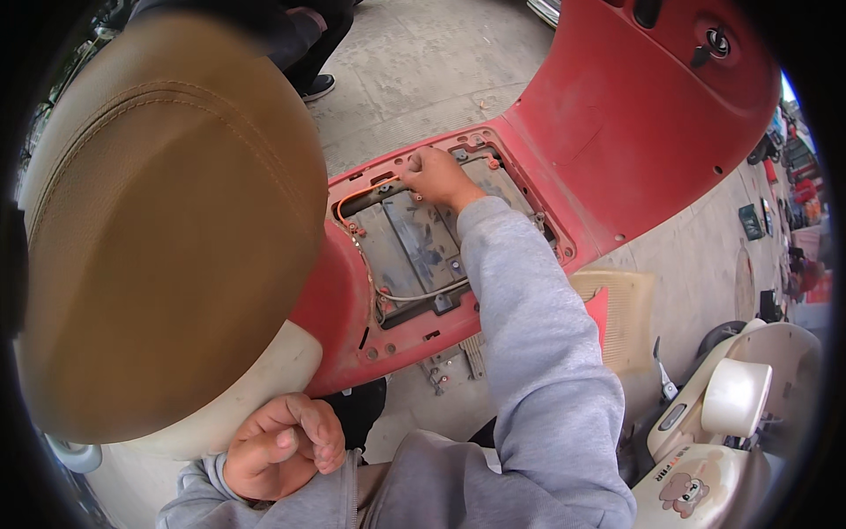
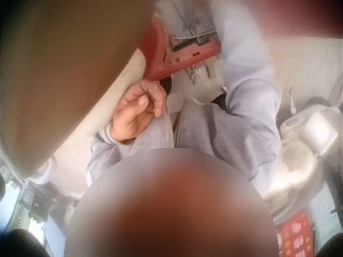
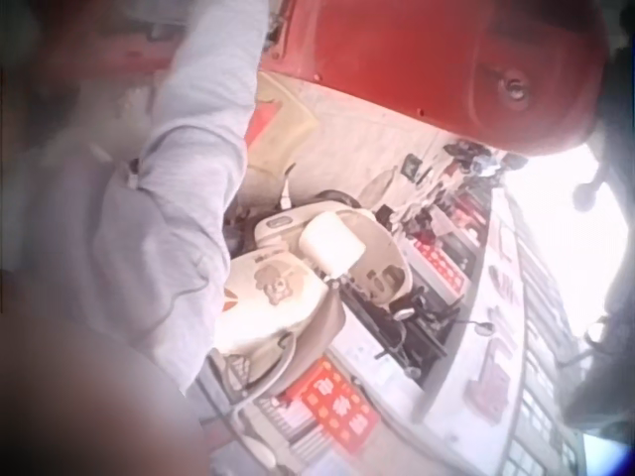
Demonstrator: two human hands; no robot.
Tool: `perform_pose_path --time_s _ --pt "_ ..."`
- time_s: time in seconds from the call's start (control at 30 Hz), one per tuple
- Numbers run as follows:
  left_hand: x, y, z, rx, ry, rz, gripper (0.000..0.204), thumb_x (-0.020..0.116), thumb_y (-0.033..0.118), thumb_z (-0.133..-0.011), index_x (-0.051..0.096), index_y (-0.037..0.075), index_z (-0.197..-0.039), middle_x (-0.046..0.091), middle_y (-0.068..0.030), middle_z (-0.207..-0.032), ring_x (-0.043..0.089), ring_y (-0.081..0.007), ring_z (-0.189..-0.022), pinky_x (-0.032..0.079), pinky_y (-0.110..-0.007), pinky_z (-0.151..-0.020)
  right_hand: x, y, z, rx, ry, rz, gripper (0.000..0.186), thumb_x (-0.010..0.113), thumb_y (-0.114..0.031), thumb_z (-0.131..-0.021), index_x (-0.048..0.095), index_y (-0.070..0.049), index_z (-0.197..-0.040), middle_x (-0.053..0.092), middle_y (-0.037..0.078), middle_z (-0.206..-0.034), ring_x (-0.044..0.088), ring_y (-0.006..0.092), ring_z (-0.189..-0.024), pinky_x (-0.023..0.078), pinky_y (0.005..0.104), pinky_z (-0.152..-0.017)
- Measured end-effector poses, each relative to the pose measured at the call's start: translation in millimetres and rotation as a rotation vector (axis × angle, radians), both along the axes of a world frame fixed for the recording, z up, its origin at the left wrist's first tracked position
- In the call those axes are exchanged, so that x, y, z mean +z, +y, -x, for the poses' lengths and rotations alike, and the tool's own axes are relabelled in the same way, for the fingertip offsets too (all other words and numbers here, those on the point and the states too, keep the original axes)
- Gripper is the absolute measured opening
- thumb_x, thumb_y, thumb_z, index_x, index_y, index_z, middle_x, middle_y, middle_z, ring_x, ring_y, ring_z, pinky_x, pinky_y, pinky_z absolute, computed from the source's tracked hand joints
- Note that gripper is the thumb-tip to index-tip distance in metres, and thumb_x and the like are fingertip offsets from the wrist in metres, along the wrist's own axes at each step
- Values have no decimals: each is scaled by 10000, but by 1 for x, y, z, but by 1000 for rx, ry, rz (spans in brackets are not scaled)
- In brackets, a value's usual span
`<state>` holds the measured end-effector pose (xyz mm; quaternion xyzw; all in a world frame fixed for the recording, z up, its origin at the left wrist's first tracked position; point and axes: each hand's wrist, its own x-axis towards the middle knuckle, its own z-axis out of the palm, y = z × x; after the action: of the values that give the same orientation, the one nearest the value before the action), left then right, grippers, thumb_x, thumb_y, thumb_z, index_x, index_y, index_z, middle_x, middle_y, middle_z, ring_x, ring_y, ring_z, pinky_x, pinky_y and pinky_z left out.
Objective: The person opens the seat compartment of a red scooter and uses a wrench and screwdriver to loosen and remove bolts securing the battery. They adjust the battery connections and re-tighten the bolts, then close the seat and walk away.
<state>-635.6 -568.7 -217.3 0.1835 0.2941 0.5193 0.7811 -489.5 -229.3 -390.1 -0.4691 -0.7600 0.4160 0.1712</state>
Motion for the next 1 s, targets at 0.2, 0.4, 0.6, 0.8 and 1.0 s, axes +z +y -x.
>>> perform_pose_path --time_s 0.2,0.4,0.6,0.8,1.0 --pt "-2 -5 -1 14 -2 6 225 521 211 -954 541 -8 -1001 523 -125 -854 479 -194 -729 413 -325 -662 38 -7 50 4 202 -87 206 638 -172 -818 620 22 -883 682 157 -792 669 283 -769 523 376 -694" --pt "11 0 -4 1 -6 85 215 532 244 -959 532 38 -1021 481 -61 -809 437 -146 -673 374 -260 -632 -27 19 121 -322 458 125 352 603 -122 -820 599 64 -1119 658 256 -1055 627 351 -1036 485 391 -898" --pt "13 4 -1 -52 -34 108 241 538 265 -951 525 33 -1016 495 -84 -851 458 -166 -736 381 -279 -668 -39 31 82 -121 385 257 296 605 -105 -846 634 52 -1095 692 189 -904 640 269 -935 504 394 -842" --pt "11 1 -1 -42 -37 120 239 526 260 -962 530 33 -1037 507 -85 -863 464 -162 -743 382 -276 -669 -5 21 -29 13 -118 -89 177 688 -141 -751 682 -31 -888 679 185 -930 644 342 -924 502 418 -806" --pt "10 -2 -6 -43 -47 179 230 534 248 -963 528 34 -1048 521 -82 -882 484 -154 -756 398 -271 -677 -35 -8 -35 38 -273 -403 240 733 -141 -738 618 14 -880 636 206 -905 609 376 -922 493 441 -794"
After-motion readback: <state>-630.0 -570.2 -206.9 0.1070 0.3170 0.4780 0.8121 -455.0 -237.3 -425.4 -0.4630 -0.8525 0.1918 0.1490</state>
